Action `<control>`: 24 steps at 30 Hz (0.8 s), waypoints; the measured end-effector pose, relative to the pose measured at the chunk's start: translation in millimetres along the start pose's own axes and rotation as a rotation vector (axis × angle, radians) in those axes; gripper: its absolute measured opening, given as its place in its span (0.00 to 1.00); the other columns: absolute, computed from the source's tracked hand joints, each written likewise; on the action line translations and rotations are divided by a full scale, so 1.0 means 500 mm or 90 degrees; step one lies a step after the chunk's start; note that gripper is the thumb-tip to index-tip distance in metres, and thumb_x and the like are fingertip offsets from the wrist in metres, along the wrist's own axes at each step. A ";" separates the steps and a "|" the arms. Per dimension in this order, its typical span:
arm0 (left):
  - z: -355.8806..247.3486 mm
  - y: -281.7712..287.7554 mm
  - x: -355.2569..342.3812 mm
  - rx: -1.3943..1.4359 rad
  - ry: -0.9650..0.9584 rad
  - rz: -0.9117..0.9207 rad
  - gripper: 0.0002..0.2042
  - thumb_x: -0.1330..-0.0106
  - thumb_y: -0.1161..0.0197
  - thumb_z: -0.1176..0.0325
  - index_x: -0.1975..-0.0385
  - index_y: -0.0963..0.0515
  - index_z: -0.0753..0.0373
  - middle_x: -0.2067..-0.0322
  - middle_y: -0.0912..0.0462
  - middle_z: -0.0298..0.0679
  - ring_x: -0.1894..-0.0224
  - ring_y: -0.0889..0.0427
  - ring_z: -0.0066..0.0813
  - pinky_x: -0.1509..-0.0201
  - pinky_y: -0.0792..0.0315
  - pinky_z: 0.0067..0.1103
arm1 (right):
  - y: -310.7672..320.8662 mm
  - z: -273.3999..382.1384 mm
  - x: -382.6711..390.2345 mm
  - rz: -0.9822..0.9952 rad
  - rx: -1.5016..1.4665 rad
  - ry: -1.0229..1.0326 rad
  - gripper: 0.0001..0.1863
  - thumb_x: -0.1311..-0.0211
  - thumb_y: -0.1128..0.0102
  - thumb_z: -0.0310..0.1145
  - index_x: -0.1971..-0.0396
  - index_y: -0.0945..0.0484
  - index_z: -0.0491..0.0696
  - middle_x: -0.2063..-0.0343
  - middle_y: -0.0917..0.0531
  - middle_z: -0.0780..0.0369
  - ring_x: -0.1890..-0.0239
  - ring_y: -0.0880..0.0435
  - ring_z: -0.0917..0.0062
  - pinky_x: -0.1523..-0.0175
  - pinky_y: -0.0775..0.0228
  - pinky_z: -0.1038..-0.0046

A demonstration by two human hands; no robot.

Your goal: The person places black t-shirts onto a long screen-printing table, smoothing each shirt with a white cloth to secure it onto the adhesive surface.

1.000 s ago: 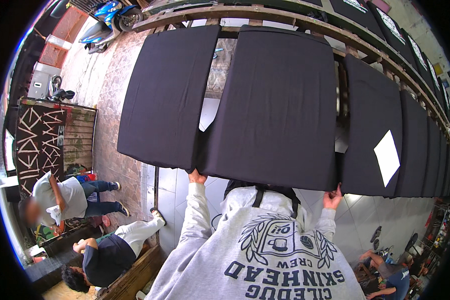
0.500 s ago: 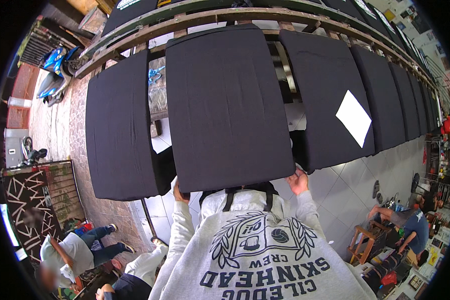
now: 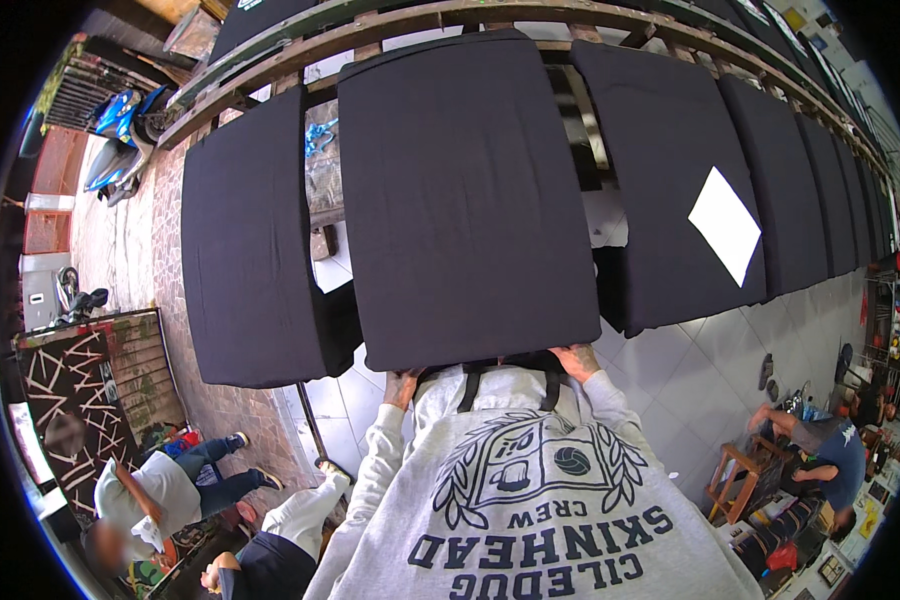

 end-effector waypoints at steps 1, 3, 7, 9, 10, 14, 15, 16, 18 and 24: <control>-0.001 -0.004 -0.008 -0.012 -0.020 -0.005 0.24 0.35 0.33 0.72 0.40 0.32 0.66 0.46 0.22 0.42 0.43 0.22 0.35 0.38 0.28 0.29 | 0.003 -0.015 0.000 -0.019 0.001 -0.013 0.30 0.39 0.31 0.51 0.44 0.23 0.47 0.43 0.21 0.57 0.39 0.25 0.60 0.35 0.34 0.59; 0.000 0.022 -0.002 -0.039 -0.059 -0.034 0.24 0.35 0.33 0.72 0.40 0.33 0.66 0.46 0.22 0.43 0.43 0.23 0.35 0.38 0.28 0.29 | -0.007 0.051 0.005 0.083 -0.029 -0.061 0.31 0.39 0.32 0.54 0.44 0.23 0.47 0.46 0.20 0.56 0.41 0.24 0.58 0.36 0.33 0.58; -0.033 -0.023 -0.013 -0.223 -0.150 -0.018 0.24 0.35 0.33 0.72 0.41 0.34 0.66 0.46 0.23 0.43 0.42 0.23 0.36 0.38 0.28 0.30 | 0.008 0.039 0.015 -0.035 0.062 0.095 0.27 0.38 0.30 0.50 0.47 0.21 0.46 0.55 0.14 0.57 0.51 0.18 0.65 0.44 0.26 0.66; -0.036 -0.002 -0.017 -0.304 -0.146 -0.047 0.29 0.39 0.28 0.76 0.41 0.37 0.68 0.47 0.22 0.46 0.45 0.21 0.37 0.41 0.26 0.28 | -0.009 0.034 0.014 0.019 -0.096 0.012 0.29 0.36 0.35 0.54 0.46 0.21 0.46 0.49 0.18 0.54 0.48 0.19 0.59 0.42 0.29 0.59; -0.036 0.006 -0.012 -0.333 -0.149 -0.047 0.29 0.39 0.29 0.76 0.41 0.37 0.68 0.47 0.22 0.46 0.44 0.21 0.37 0.41 0.25 0.28 | -0.020 0.034 0.013 0.046 -0.174 -0.029 0.30 0.35 0.37 0.56 0.46 0.22 0.46 0.46 0.19 0.53 0.47 0.20 0.56 0.41 0.31 0.55; -0.061 0.001 0.009 -0.448 -0.205 -0.031 0.26 0.37 0.32 0.73 0.40 0.33 0.65 0.48 0.21 0.45 0.43 0.21 0.38 0.40 0.26 0.31 | -0.031 0.033 -0.005 0.091 0.206 0.066 0.24 0.33 0.43 0.50 0.45 0.22 0.49 0.46 0.20 0.51 0.45 0.23 0.52 0.40 0.32 0.52; -0.069 -0.010 0.009 -0.475 -0.230 -0.019 0.24 0.35 0.32 0.71 0.40 0.31 0.64 0.48 0.20 0.45 0.43 0.21 0.38 0.40 0.27 0.32 | -0.032 0.022 -0.004 0.079 0.249 0.086 0.23 0.33 0.44 0.48 0.45 0.22 0.49 0.46 0.20 0.51 0.44 0.23 0.51 0.40 0.32 0.52; -0.076 -0.017 0.008 -0.559 -0.243 0.001 0.23 0.34 0.34 0.65 0.41 0.29 0.62 0.49 0.19 0.44 0.43 0.21 0.39 0.40 0.27 0.33 | -0.038 0.013 -0.002 0.067 0.293 0.107 0.22 0.33 0.45 0.46 0.45 0.22 0.50 0.46 0.20 0.51 0.44 0.23 0.50 0.40 0.32 0.51; -0.112 -0.055 0.005 -0.726 -0.271 0.051 0.22 0.31 0.38 0.54 0.43 0.24 0.59 0.50 0.18 0.42 0.43 0.20 0.40 0.39 0.29 0.35 | -0.040 -0.032 0.001 -0.001 0.317 0.122 0.18 0.36 0.44 0.41 0.49 0.21 0.50 0.50 0.17 0.55 0.46 0.21 0.55 0.42 0.31 0.54; -0.138 -0.065 -0.004 -1.005 -0.257 0.061 0.29 0.34 0.44 0.37 0.45 0.19 0.54 0.50 0.16 0.40 0.44 0.20 0.38 0.39 0.29 0.35 | -0.032 0.021 -0.016 0.156 0.253 0.060 0.21 0.35 0.43 0.42 0.47 0.20 0.49 0.48 0.19 0.51 0.44 0.23 0.51 0.40 0.33 0.52</control>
Point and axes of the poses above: each hand's wrist, its own x-axis away from the middle knuckle, its own y-axis out of the back of the hand, z = x × y, the point moved 8 cm from there along -x, towards the middle knuckle
